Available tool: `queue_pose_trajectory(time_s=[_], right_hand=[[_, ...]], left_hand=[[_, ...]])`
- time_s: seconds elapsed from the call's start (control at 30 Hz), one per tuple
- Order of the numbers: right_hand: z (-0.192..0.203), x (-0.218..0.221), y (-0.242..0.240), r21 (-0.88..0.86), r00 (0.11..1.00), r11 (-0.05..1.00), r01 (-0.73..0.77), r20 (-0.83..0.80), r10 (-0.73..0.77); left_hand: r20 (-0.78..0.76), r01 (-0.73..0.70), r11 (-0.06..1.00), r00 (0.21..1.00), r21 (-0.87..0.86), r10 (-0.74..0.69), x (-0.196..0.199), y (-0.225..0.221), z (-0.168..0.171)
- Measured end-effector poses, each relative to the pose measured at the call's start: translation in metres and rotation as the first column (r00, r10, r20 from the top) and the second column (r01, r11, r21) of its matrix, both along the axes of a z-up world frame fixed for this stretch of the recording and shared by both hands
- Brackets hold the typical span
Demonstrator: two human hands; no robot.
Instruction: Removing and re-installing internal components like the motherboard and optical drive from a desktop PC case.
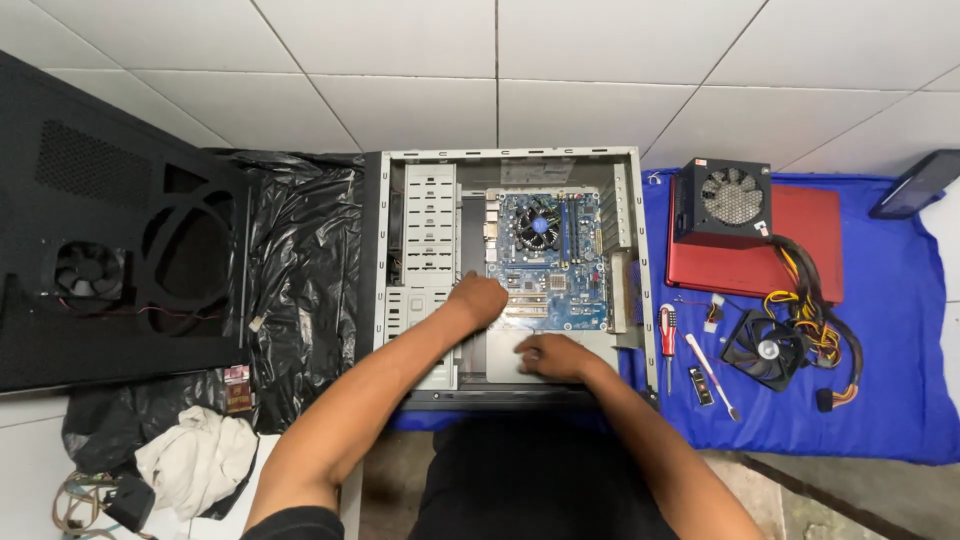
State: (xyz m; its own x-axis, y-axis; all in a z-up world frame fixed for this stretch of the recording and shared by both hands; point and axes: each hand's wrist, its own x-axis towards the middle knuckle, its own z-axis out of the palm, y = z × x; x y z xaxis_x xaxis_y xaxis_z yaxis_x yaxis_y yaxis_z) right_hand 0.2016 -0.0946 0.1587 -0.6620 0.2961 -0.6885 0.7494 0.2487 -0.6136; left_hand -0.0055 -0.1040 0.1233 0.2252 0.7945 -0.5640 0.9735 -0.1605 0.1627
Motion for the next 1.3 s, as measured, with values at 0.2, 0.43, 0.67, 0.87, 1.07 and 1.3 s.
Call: queue_pose_trajectory(time_s=[0.2, 0.43, 0.67, 0.87, 1.07, 1.3], right_hand=[[-0.076, -0.068, -0.029, -0.399, 0.972, 0.893, 0.206, -0.022, -0.233], [-0.114, -0.077, -0.037, -0.613, 0.821, 0.63, 0.477, 0.055, -0.568], [-0.037, -0.077, -0.037, -0.319, 0.889, 0.847, 0.424, -0.029, -0.456], [-0.047, -0.067, -0.022, -0.336, 1.0, 0.942, -0.003, 0.012, 0.007], [-0.084, -0.083, -0.035, -0.734, 0.968, 0.647, 0.206, 0.056, -0.244], [-0.134, -0.086, -0.046, -0.577, 0.999, 0.815, 0.048, 0.008, -0.053]], left_hand=[[0.079, -0.081, 0.995, 0.994, 0.05, 0.077, -0.013, 0.001, 0.021], [0.181, -0.183, 0.981, 0.969, 0.065, 0.169, -0.009, -0.04, 0.056], [0.229, -0.155, 0.944, 0.969, 0.291, 0.088, -0.003, -0.065, 0.072], [0.089, -0.038, 0.884, 0.996, 0.466, -0.004, -0.004, -0.076, 0.086], [0.112, -0.068, 0.84, 0.994, 0.538, 0.009, -0.012, -0.081, 0.055], [0.081, -0.038, 0.889, 0.997, 0.455, 0.001, 0.0, -0.083, 0.094]])
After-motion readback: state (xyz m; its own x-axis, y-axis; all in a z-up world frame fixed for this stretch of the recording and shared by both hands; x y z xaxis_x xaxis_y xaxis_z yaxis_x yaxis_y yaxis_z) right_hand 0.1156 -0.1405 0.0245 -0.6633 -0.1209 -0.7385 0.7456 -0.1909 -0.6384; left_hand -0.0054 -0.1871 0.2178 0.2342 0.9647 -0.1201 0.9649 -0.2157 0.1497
